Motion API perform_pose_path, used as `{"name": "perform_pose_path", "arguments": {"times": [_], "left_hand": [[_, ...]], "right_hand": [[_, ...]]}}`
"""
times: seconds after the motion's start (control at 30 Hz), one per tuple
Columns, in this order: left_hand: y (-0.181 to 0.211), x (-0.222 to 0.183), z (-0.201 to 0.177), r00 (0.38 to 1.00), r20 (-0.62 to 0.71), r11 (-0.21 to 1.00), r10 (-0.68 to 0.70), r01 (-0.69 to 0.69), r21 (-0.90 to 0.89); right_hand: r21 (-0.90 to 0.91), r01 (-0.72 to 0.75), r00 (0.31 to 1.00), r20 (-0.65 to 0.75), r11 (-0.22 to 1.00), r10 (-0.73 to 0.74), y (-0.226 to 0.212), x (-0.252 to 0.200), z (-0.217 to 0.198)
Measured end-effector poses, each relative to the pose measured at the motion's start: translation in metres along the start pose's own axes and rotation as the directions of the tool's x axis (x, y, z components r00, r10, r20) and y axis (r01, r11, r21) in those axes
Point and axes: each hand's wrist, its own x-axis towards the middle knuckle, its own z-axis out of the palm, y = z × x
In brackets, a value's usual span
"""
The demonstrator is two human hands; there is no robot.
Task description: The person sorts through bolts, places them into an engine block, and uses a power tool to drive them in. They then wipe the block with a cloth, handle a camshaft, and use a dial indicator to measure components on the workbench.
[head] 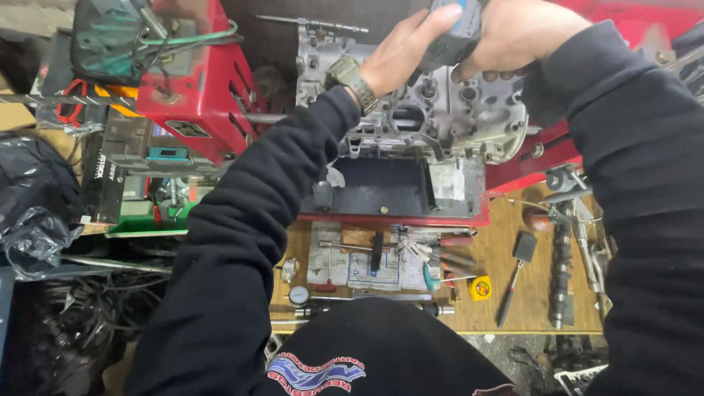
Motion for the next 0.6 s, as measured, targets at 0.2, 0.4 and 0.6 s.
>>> {"name": "perform_pose_path", "arguments": {"times": [0.2,0.4,0.6], "left_hand": [[-0.006,0.021,-0.023,0.996,0.066,0.998,0.063,-0.06,-0.037],[-0.049,0.039,-0.046,0.995,-0.012,0.993,0.095,-0.094,0.074],[-0.042,0.035,-0.048,0.998,0.003,0.991,-0.057,0.057,-0.121]], "right_hand": [[0.059,-0.107,0.994,0.005,0.993,0.107,-0.009,0.016,0.0],[0.039,-0.092,0.996,0.016,0.995,0.091,-0.016,0.061,0.01],[-0.068,0.069,0.997,0.047,0.995,-0.066,0.0,0.094,0.016]]}}
